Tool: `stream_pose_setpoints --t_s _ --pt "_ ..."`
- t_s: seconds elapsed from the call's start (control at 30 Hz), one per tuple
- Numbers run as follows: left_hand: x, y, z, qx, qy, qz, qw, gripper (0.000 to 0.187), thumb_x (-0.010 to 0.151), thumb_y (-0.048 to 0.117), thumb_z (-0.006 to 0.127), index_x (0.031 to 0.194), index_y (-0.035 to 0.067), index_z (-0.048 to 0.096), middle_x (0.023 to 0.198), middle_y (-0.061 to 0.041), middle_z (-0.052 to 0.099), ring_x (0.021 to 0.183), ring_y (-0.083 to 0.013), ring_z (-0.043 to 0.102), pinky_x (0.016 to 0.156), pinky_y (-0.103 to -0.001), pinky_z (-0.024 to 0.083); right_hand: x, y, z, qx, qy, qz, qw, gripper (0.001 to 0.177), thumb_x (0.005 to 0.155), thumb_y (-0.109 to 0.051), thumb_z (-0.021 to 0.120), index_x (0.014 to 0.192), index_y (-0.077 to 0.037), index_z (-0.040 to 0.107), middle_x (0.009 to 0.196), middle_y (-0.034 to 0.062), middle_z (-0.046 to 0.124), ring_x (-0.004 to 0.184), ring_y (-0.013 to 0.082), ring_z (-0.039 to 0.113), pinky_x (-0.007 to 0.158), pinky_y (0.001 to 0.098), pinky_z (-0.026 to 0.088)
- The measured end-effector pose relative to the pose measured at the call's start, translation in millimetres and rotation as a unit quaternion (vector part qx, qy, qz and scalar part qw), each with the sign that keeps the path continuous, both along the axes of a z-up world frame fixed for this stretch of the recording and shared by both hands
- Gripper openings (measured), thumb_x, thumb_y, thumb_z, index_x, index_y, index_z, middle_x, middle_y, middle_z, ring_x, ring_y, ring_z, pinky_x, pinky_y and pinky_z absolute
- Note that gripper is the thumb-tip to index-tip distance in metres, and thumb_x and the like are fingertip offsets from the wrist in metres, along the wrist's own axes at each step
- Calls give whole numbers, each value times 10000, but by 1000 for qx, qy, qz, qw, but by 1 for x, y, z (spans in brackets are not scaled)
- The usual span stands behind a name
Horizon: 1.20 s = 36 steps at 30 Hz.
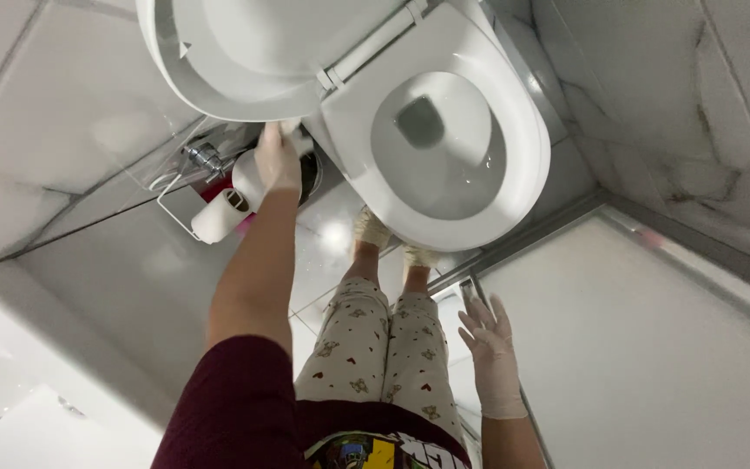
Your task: Cleaning a bathroom sink and toilet using wipes while wearing gloves.
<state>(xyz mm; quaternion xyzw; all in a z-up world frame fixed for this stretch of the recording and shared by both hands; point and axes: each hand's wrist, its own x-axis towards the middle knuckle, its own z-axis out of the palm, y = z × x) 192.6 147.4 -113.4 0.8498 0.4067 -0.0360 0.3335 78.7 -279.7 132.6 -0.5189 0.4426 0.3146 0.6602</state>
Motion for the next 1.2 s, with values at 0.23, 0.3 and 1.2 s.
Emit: stream_pose_setpoints --t_s 0.23,0.3,1.2 --pt "18 1 -133 245 178 -228 925 285 992 205 620 1251 87 621 1288 -79 662 1162 -237 645 980 -312 499 4 -2 -3 -17 15 -30 999 831 810 -77 479 1603 -99 229 1580 190 408 1362 340 507 1125 462 411" --pt "11 -17 -109 336 240 -336 847 327 964 153 605 1281 72 612 1342 -19 626 1215 -164 617 1012 -260 469 7 -3 2 -16 23 -27 999 824 817 -80 470 1605 -107 229 1584 182 402 1374 330 492 1133 455 399" --pt "161 -95 67 185 86 -494 845 662 989 -73 510 1612 58 328 1713 -160 134 1581 -300 141 1312 -391 123 25 -6 20 1 -19 -89 996 808 836 -106 509 1597 -44 245 1570 199 432 1362 319 512 1119 461 408"
